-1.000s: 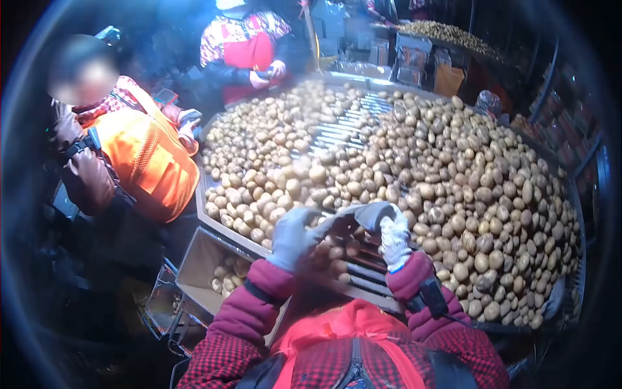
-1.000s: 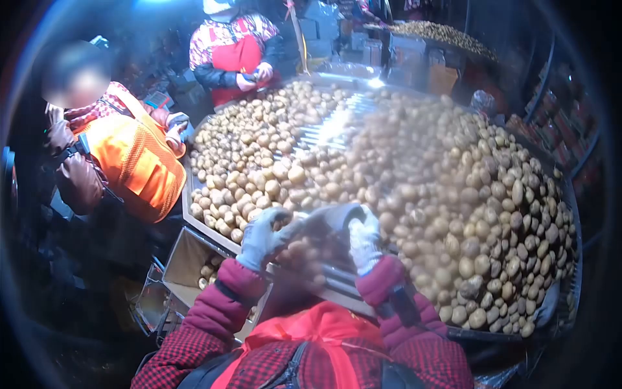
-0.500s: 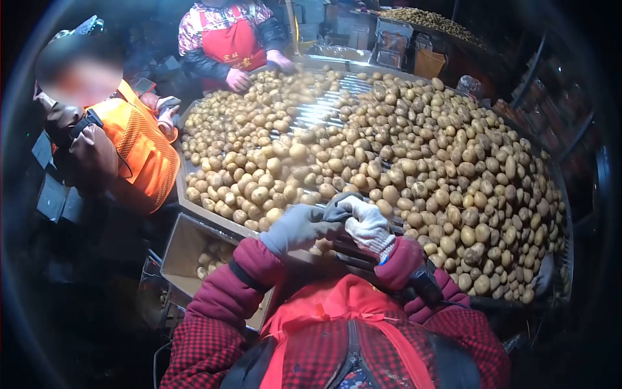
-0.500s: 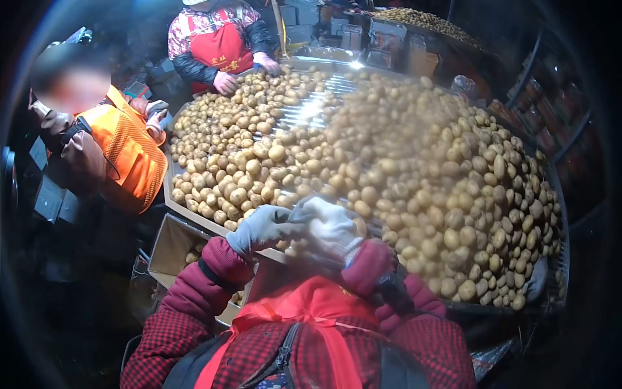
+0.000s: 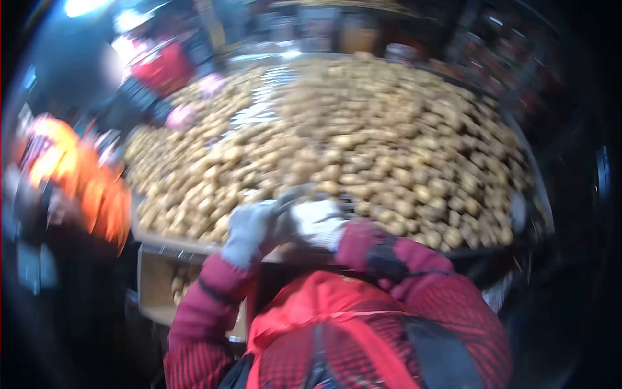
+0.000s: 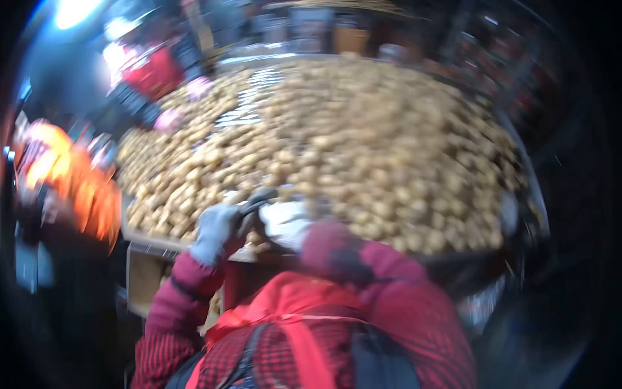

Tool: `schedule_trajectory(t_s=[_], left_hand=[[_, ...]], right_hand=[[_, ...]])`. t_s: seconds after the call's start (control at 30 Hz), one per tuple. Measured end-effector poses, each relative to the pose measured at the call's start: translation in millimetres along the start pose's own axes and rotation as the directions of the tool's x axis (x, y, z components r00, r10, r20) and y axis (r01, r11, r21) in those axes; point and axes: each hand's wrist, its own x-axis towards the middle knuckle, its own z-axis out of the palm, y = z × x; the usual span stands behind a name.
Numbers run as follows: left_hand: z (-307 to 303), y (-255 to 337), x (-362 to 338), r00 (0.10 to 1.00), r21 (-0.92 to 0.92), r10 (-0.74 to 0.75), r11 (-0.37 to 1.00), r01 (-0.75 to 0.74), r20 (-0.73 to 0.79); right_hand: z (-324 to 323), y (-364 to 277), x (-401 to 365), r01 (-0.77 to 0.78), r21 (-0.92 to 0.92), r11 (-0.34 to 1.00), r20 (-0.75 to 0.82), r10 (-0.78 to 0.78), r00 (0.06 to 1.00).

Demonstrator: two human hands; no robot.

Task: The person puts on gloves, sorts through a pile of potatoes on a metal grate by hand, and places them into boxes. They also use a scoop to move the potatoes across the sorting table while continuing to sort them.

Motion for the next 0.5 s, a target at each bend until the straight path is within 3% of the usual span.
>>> schedule_trajectory(t_s=[0.07,0.13,0.23,0.37,0.5], left_hand=[[21.9,12.6,-0.7,0.982,0.068,0.172,0.984,-0.167,-0.079],[20.8,22.5,-1.7,0.957,0.072,0.265,0.963,-0.258,-0.12],[46.0,0.1,-6.4,0.955,0.133,0.282,0.954,-0.268,-0.094],[52.0,26.4,2.7,0.96,0.044,0.271,0.962,-0.269,-0.069],[62.1,53.2,1.3,0.944,-0.157,0.31,0.933,-0.324,-0.108]], right_hand=[[6.0,1.8,1.1,-0.141,0.259,0.955,0.224,0.082,0.971],[5.9,2.9,-3.7,-0.133,0.47,0.873,0.14,0.075,0.987],[3.4,2.8,-6.7,-0.062,0.678,0.733,-0.028,0.11,0.994],[1.4,10.0,-27.0,0.006,0.8,0.6,-0.158,0.2,0.967],[2.4,19.3,-55.7,0.089,0.812,0.577,-0.275,0.244,0.93]])
